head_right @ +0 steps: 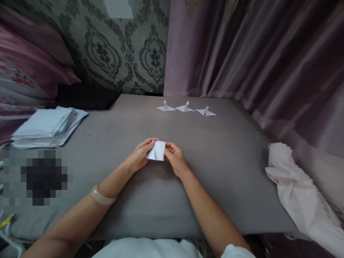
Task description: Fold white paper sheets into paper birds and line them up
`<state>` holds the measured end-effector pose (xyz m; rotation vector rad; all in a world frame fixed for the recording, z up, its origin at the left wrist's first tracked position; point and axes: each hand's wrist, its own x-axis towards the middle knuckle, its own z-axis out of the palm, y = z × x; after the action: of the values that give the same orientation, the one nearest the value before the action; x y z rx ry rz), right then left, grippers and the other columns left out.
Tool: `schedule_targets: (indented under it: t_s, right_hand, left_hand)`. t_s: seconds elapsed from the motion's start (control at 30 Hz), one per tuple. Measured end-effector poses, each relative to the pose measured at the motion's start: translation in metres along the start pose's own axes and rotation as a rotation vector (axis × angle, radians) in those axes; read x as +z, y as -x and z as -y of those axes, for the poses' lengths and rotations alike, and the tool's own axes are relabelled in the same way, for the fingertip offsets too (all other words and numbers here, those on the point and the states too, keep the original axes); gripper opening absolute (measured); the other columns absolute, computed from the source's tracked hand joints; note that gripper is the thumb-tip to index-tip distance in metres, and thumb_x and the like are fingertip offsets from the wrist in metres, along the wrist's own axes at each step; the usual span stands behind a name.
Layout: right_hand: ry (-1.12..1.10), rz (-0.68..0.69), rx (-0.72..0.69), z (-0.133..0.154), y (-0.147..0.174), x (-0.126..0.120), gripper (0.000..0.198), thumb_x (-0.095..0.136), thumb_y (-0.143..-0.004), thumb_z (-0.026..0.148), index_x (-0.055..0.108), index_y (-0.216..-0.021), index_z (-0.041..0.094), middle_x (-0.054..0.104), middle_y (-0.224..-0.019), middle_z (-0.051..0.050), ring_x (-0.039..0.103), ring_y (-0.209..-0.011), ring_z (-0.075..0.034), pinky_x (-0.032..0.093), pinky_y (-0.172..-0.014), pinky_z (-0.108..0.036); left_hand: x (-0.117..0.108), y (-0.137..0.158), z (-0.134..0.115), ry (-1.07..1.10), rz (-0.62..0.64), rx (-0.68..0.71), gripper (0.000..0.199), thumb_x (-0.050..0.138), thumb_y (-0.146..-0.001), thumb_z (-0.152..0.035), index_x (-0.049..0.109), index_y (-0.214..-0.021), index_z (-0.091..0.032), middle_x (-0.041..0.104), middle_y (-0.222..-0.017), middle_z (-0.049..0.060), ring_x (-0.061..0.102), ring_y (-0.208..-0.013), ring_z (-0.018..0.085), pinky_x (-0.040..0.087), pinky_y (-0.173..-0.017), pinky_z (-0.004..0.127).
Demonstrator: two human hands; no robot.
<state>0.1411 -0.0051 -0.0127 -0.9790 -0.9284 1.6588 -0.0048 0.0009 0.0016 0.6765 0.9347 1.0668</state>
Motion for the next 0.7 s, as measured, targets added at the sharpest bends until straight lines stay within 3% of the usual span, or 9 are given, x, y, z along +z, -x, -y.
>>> schedule_targets:
  t_s: [0.13,0.23,0.33,0.47,0.7]
  right_hand:
    - [-0.01,-0.129,0.003,0.002,-0.003,-0.002,0.034,0.077,-0.065,0.037,0.061,-0.09,0.021,0.064,-0.068,0.003,0.054,-0.056,-0.01,0.04,-0.051,-0.023]
    - [-0.006,-0.225,-0.031,0.006,-0.005,-0.005,0.041,0.075,-0.063,0.034,0.058,-0.099,0.023,0.061,-0.062,0.005,0.05,-0.051,-0.01,0.036,-0.048,-0.022]
    - [0.054,-0.293,-0.086,0.007,-0.007,-0.007,0.044,0.069,-0.066,0.033,0.059,-0.108,0.024,0.062,-0.064,0.005,0.049,-0.051,-0.011,0.035,-0.048,-0.022]
    - [0.166,-0.321,-0.158,0.004,-0.008,-0.01,0.034,0.06,-0.07,0.031,0.066,-0.102,0.022,0.061,-0.067,0.003,0.046,-0.052,-0.01,0.035,-0.049,-0.023]
    - [0.346,-0.334,-0.194,-0.002,-0.011,-0.016,0.026,0.057,-0.072,0.031,0.069,-0.092,0.021,0.06,-0.067,0.001,0.047,-0.054,-0.012,0.037,-0.05,-0.025]
  left_hand:
    - [-0.002,0.001,-0.001,-0.058,-0.007,0.03,0.04,0.071,-0.075,-0.044,0.062,-0.105,-0.019,0.059,-0.08,0.001,0.054,-0.067,0.011,0.042,-0.059,0.022]
    - [-0.005,0.002,-0.001,-0.134,0.01,0.13,0.055,0.075,-0.073,-0.045,0.057,-0.12,-0.022,0.058,-0.102,0.004,0.057,-0.082,0.013,0.044,-0.071,0.024]
    - [-0.008,0.003,0.0,-0.245,0.069,0.198,0.06,0.081,-0.066,-0.037,0.057,-0.119,-0.021,0.056,-0.116,0.008,0.056,-0.097,0.017,0.044,-0.083,0.028]
    - [-0.006,0.004,0.001,-0.314,0.097,0.217,0.046,0.082,-0.065,-0.031,0.064,-0.105,-0.018,0.064,-0.107,0.008,0.058,-0.096,0.017,0.044,-0.087,0.029]
    - [-0.005,0.003,-0.006,-0.019,0.059,0.115,0.032,0.077,-0.073,-0.032,0.066,-0.099,-0.016,0.067,-0.088,0.004,0.062,-0.082,0.013,0.047,-0.082,0.028]
